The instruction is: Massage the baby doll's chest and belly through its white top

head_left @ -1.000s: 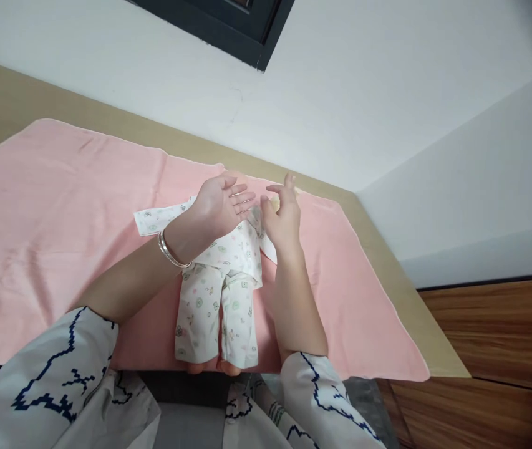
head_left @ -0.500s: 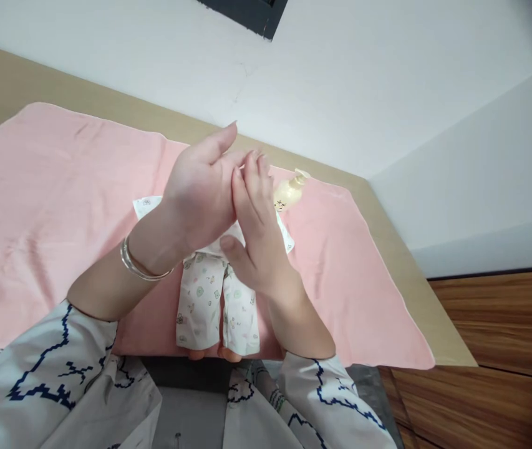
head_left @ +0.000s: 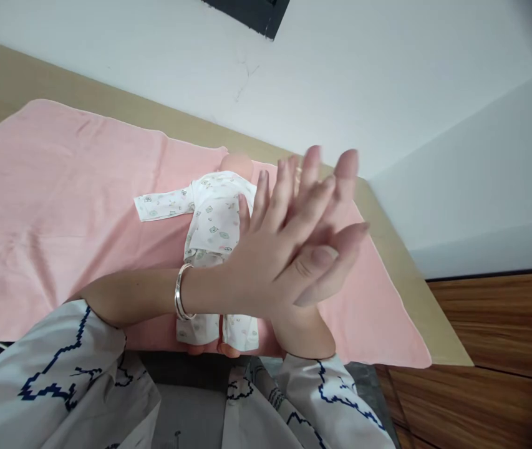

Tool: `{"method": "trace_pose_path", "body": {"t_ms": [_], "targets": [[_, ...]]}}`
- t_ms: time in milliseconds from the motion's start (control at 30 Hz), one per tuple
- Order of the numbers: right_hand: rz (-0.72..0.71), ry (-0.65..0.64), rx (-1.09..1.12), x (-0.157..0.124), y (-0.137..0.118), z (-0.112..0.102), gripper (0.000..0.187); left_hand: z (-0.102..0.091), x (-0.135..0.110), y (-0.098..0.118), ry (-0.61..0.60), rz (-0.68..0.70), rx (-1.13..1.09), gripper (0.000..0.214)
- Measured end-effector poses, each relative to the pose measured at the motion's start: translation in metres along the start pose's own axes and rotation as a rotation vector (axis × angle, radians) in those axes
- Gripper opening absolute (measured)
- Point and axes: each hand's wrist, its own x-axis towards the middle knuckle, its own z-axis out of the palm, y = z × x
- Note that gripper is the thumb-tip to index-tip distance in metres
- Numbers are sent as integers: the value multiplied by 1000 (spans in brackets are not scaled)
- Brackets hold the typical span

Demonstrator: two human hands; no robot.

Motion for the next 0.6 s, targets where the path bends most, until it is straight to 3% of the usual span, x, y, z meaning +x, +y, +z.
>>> {"method": "trace_pose_path", "body": {"t_ms": [167,300,400,500,600], "targets": [[234,-102,-142,-7,0,2,77,-20,12,1,54,307,321,55],[281,-247,-93,-9,-12,-4,76,-31,17,5,77,438,603,57],[275,-157,-154,-5,-19,-5,75,-22,9,0,62,436,541,54],[317,-25,-145,2,-22,-8,72,-9,-3,-5,-54,367,415,45],[339,16,-54,7,-20,-12,69,-4,-9,-7,-139,365,509,47]]}}
